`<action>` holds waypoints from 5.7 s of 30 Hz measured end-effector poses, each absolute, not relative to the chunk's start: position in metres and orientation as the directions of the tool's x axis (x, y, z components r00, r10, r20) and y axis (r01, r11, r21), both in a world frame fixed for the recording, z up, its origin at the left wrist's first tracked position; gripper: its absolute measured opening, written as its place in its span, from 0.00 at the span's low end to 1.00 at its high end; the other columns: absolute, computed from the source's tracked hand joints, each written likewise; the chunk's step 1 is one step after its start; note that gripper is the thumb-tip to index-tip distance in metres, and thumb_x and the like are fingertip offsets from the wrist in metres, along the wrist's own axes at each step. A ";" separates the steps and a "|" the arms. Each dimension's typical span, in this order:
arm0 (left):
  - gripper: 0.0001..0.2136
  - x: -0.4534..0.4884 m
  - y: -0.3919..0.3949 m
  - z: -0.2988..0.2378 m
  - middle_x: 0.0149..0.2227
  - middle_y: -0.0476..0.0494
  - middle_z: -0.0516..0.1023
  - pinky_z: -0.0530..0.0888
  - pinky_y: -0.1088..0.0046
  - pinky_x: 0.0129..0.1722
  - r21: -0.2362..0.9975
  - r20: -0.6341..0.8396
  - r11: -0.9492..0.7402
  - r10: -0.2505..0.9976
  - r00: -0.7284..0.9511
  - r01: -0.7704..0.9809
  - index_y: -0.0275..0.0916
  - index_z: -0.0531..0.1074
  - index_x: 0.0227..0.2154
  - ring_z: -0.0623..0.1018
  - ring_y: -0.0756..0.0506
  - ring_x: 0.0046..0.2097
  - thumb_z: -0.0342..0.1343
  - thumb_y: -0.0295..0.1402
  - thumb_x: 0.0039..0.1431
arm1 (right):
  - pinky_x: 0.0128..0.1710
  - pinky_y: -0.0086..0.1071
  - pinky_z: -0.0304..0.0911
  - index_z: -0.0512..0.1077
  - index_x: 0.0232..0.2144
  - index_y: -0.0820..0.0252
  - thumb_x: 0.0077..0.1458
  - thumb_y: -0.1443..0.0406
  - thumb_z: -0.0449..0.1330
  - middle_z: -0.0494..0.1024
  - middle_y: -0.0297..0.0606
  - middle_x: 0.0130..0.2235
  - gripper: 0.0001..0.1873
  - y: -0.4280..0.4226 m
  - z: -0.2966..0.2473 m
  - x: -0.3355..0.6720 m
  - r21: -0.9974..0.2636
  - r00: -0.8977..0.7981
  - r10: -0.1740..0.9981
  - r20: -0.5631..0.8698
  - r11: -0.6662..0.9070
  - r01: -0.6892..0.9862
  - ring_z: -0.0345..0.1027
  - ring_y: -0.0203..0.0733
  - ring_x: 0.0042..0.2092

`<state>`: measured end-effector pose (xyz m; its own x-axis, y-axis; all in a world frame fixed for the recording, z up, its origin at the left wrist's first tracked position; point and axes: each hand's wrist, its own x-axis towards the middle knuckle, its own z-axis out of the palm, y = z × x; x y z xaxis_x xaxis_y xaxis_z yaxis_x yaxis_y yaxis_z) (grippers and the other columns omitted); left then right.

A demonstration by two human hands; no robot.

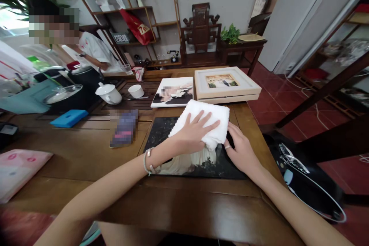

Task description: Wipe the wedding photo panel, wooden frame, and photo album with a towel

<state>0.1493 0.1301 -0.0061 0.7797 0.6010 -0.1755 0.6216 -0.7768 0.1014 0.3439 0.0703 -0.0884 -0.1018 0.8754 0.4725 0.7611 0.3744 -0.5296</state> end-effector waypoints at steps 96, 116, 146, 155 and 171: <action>0.35 -0.084 -0.052 -0.020 0.69 0.43 0.52 0.65 0.52 0.60 0.359 0.160 -0.407 0.913 0.375 0.840 0.54 0.45 0.68 0.59 0.35 0.67 0.55 0.39 0.61 | 0.57 0.56 0.62 0.66 0.59 0.67 0.58 0.76 0.51 0.73 0.52 0.58 0.26 0.031 -0.070 0.250 0.360 -0.725 0.521 0.450 0.637 0.681 0.63 0.60 0.62; 0.34 0.078 -0.014 -0.035 0.62 0.33 0.66 0.66 0.58 0.61 0.783 -0.130 0.298 0.937 0.326 -0.545 0.39 0.63 0.61 0.66 0.36 0.63 0.65 0.44 0.54 | 0.47 0.51 0.75 0.75 0.42 0.55 0.53 0.64 0.64 0.83 0.43 0.42 0.12 0.022 0.019 0.272 -0.889 0.463 0.779 0.422 0.455 0.046 0.79 0.52 0.43; 0.33 -0.005 0.096 -0.016 0.53 0.39 0.77 0.74 0.61 0.50 0.791 -0.197 0.015 0.953 0.232 0.612 0.38 0.69 0.52 0.76 0.35 0.53 0.70 0.42 0.41 | 0.28 0.35 0.65 0.66 0.47 0.56 0.49 0.44 0.60 0.83 0.38 0.29 0.30 0.016 -0.057 0.355 -0.804 0.088 0.962 -0.258 -0.264 0.534 0.75 0.47 0.30; 0.31 -0.001 0.105 -0.029 0.44 0.36 0.75 0.72 0.61 0.45 0.529 -0.088 -0.075 0.986 0.143 0.846 0.35 0.72 0.47 0.75 0.34 0.47 0.67 0.47 0.41 | 0.24 0.33 0.52 0.62 0.33 0.54 0.53 0.41 0.53 0.69 0.28 0.14 0.24 0.033 -0.057 0.353 -0.502 0.063 0.987 -0.146 -0.129 0.855 0.63 0.42 0.21; 0.28 -0.002 0.098 -0.030 0.51 0.29 0.73 0.70 0.56 0.53 0.404 -0.046 -0.233 0.961 0.274 0.884 0.32 0.71 0.50 0.72 0.31 0.54 0.64 0.47 0.51 | 0.24 0.35 0.53 0.58 0.19 0.52 0.54 0.41 0.52 0.67 0.32 0.15 0.26 0.053 -0.058 0.359 -0.303 0.003 0.997 -0.077 -0.026 0.953 0.61 0.41 0.20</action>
<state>-0.0020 0.0983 -0.0297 0.2744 0.9605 -0.0459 0.8844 -0.2334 0.4042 0.3593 0.0529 -0.0581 0.0025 0.9970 -0.0774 0.9526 -0.0259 -0.3032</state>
